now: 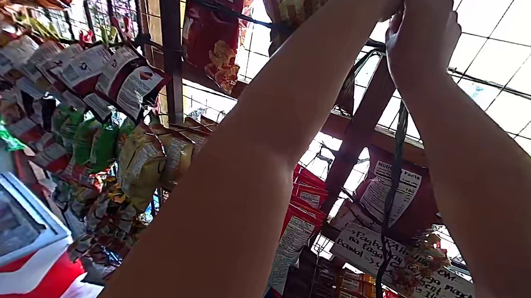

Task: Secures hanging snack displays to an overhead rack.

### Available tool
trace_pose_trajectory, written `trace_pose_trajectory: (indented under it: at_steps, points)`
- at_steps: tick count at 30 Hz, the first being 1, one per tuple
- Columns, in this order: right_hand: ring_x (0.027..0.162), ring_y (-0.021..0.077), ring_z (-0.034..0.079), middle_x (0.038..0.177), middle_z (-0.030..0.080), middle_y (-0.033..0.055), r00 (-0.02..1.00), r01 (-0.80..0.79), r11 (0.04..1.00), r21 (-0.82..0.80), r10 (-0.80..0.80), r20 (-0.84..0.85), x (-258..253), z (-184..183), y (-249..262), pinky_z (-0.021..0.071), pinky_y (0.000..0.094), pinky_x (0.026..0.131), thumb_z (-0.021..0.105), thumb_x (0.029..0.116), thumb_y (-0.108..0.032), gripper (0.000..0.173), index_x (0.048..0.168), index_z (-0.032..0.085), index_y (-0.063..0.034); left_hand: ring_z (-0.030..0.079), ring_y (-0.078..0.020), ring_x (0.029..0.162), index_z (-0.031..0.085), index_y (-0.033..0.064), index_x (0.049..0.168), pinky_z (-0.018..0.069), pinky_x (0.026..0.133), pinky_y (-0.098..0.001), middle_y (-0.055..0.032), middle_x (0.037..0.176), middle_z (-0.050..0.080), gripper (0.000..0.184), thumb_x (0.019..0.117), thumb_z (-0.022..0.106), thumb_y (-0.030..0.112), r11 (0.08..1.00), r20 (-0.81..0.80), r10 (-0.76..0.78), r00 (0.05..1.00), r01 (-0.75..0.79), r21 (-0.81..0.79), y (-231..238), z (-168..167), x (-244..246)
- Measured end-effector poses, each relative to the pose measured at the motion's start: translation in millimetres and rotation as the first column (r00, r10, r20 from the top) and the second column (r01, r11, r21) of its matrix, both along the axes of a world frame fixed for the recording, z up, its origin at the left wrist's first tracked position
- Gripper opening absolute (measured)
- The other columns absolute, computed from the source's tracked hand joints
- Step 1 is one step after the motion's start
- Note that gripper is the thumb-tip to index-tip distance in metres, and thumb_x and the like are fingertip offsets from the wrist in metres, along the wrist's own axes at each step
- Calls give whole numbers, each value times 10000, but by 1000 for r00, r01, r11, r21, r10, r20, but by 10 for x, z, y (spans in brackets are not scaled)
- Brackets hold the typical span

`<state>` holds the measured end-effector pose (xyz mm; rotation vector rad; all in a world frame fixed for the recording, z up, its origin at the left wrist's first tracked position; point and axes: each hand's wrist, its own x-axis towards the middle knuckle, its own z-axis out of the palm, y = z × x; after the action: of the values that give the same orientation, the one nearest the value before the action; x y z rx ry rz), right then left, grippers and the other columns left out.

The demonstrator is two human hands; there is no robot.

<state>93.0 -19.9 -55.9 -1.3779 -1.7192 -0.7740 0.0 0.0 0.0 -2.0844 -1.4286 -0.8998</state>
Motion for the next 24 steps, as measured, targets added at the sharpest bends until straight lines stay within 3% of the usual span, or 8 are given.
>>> trace_pose_trajectory:
  at_steps: [6,9,11,13,15,19,22,24]
  points:
    - [1206,414,627,1351,601,228,998,-55,997,56,57,-22,20,-87,7,500,599,924,448,1066,-148,323,1307,589,15,581,-405,1277,645,-4,1282,465,985,-644,-215,1346,626,380,983,614,228,991,30,120,992,-118,-66,33,53,55]
    - [1213,428,620,1357,599,239,996,-83,994,68,85,-24,42,-93,42,488,611,942,438,1071,-167,342,1316,590,16,584,-318,1284,684,49,1251,462,1009,-579,-145,1345,640,315,1005,582,218,985,73,124,990,-114,-131,17,78,80]
    - [1210,424,626,1349,610,236,996,-82,993,82,85,-23,54,-97,69,486,613,935,436,1059,-160,345,1309,599,13,634,-200,1063,713,42,1145,492,918,-409,-100,1147,684,209,987,628,149,994,155,18,988,-2,-105,187,99,49]
    - [1227,434,618,1352,618,237,995,-92,992,82,95,-31,50,-103,80,475,630,944,465,1036,-153,348,1318,598,2,523,-68,648,659,22,892,469,643,-212,-30,766,575,49,918,700,18,982,351,-166,921,186,-24,664,163,-11]
    - [1232,435,614,1355,617,237,993,-104,992,77,108,-50,64,-104,70,466,635,947,499,1017,-146,350,1319,598,0,433,-17,468,575,65,747,421,500,-150,29,589,481,218,905,694,-28,964,506,-202,839,261,-49,856,245,27]
    - [1241,453,595,1384,575,258,989,-132,989,63,136,-60,82,-95,86,464,654,952,501,1033,-146,346,1330,570,17,553,-62,700,640,43,921,498,684,-215,-10,829,581,55,973,619,42,977,361,-130,923,182,-114,631,242,74]
    - [1281,480,558,1405,542,290,985,-153,987,52,157,-70,75,-94,68,448,665,973,510,1031,-133,379,1364,544,44,634,-261,1187,657,-14,1261,498,985,-443,-163,1283,663,304,1059,508,158,995,167,2,986,15,-100,68,40,120]
    - [1295,471,546,1386,543,300,980,-187,982,39,190,-67,101,-72,78,447,650,1002,546,1018,-127,377,1350,552,50,603,-283,1279,617,31,1358,490,1024,-483,-153,1371,634,376,1066,483,228,995,175,73,982,-60,-78,20,-19,131]
